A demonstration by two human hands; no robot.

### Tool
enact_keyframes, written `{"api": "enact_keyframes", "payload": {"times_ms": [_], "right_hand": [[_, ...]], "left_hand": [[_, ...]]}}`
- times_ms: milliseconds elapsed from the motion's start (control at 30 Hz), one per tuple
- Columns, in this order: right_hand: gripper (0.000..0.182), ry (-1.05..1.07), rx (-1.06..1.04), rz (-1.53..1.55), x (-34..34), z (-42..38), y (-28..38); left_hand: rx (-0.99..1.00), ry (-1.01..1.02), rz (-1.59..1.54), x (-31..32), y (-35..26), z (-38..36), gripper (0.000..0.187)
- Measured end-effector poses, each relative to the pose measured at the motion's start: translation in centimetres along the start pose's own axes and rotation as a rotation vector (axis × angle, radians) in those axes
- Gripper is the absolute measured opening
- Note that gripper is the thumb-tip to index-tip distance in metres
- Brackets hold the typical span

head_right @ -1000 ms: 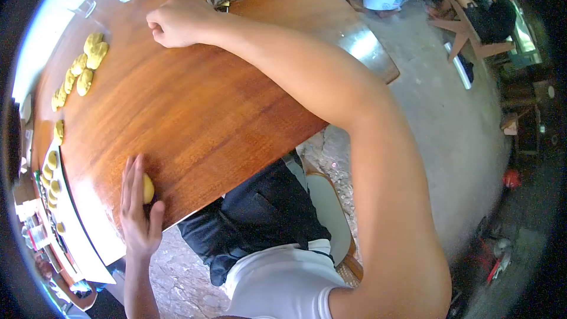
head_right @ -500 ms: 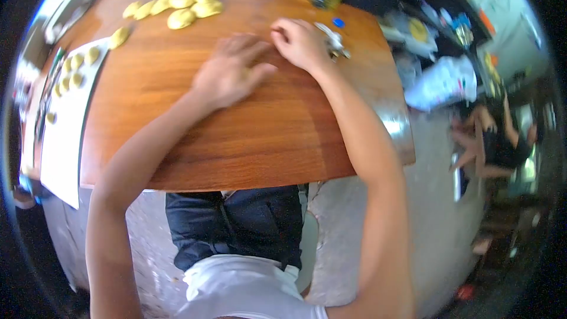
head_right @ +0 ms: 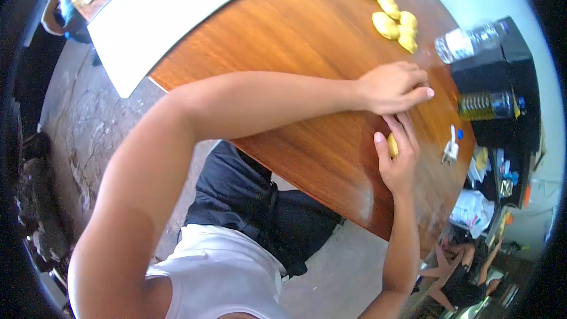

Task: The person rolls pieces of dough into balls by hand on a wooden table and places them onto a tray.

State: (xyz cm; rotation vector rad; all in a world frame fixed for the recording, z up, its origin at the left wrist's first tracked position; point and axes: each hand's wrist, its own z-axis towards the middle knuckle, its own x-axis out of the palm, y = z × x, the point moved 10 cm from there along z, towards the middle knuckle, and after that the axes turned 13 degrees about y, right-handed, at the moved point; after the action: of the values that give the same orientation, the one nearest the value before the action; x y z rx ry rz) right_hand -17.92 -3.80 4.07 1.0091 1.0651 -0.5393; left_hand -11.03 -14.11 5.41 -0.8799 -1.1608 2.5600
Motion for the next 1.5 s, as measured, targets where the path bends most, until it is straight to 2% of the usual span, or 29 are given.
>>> {"api": "enact_keyframes", "payload": {"times_ms": [133,200,300,367,467,567,633,700,767,833,867,933,967,1033,1067,1100,1133,1167,1233,1267,1333,1367,1400,1433,1500], "right_hand": [[0.032,0.148,0.062,0.160,1.6,1.5,2.3],[0.031,0.139,-0.097,-0.051,1.9,0.0,6.0],[0.031,0.132,-0.092,-0.099,1.8,-4.2,6.1],[0.030,0.057,0.116,-0.092,0.4,-6.7,2.7],[0.031,0.018,0.176,-0.208,-1.1,-7.0,-0.4],[0.034,-0.067,0.060,-0.370,-1.6,-2.2,-0.8],[0.033,0.017,0.296,-0.262,-1.1,0.8,-4.4],[0.035,0.035,0.270,-0.169,0.9,3.1,-5.1],[0.037,0.132,0.261,-0.089,2.4,4.3,-0.9],[0.037,0.045,0.001,-0.256,2.9,3.0,5.9],[0.036,0.071,-0.036,-0.290,3.2,1.9,8.0],[0.036,0.114,-0.084,-0.330,3.1,-1.6,9.5],[0.036,0.095,-0.036,-0.271,2.6,-3.6,8.3],[0.035,0.083,0.021,-0.230,1.7,-6.4,6.3],[0.035,0.065,0.090,-0.223,0.9,-7.4,4.7],[0.035,0.045,0.161,-0.216,0.0,-8.0,3.2],[0.036,0.019,0.157,-0.233,-0.8,-7.9,2.2],[0.036,0.021,0.162,-0.244,-1.1,-7.3,1.2],[0.039,0.009,0.096,-0.388,-1.4,-5.0,-0.2],[0.039,0.012,0.096,-0.392,-1.4,-4.2,-2.6],[0.040,-0.046,0.337,-0.356,-1.9,-2.8,-9.0],[0.040,-0.042,0.330,-0.355,-1.5,-1.1,-8.6],[0.041,-0.029,0.416,-0.223,-0.9,0.6,-8.2],[0.042,-0.019,0.503,-0.092,-0.4,1.5,-7.4],[0.041,0.067,0.365,-0.102,1.8,2.9,0.4]], "left_hand": [[-0.118,0.043,-0.093,0.5,1.4,0.4,0.050],[-0.098,0.116,-0.057,0.9,1.0,0.4,0.049],[-0.108,0.173,-0.018,1.3,0.3,0.0,0.049],[-0.119,0.211,-0.009,2.1,0.3,-0.3,0.048],[-0.048,0.252,0.059,3.4,-0.1,0.1,0.051],[-0.027,0.199,0.049,3.4,0.1,0.4,0.051],[-0.006,0.130,0.110,3.2,0.2,0.6,0.051],[0.014,0.061,0.170,2.2,0.1,0.5,0.051],[-0.126,0.003,0.053,-0.4,1.5,0.5,0.052],[-0.163,0.000,0.016,-0.9,2.4,0.7,0.052],[-0.165,0.051,0.076,-1.2,2.3,0.7,0.051],[-0.171,0.135,0.165,-0.4,2.9,1.1,0.049],[-0.177,0.121,0.159,-0.2,3.3,1.2,0.049],[0.021,0.081,0.383,0.4,0.9,1.5,0.045],[0.028,0.069,0.375,0.3,0.6,1.7,0.045],[0.154,0.107,0.550,1.1,-1.3,1.8,0.043],[0.280,0.144,0.725,2.3,-3.0,1.5,0.042],[0.286,0.136,0.717,2.5,-3.5,1.5,0.042],[0.542,0.137,0.893,4.7,-6.1,0.0,0.034],[0.542,0.131,0.891,4.9,-6.3,-0.1,0.034],[0.587,0.135,0.934,5.4,-6.6,-0.7,0.031],[0.606,0.139,0.958,5.5,-6.6,-0.9,0.029],[0.599,0.138,0.962,4.7,-6.4,-1.1,0.029],[0.511,0.132,0.923,2.7,-5.7,-0.7,0.026],[0.296,0.156,0.781,-0.2,-3.6,0.4,0.023]]}}
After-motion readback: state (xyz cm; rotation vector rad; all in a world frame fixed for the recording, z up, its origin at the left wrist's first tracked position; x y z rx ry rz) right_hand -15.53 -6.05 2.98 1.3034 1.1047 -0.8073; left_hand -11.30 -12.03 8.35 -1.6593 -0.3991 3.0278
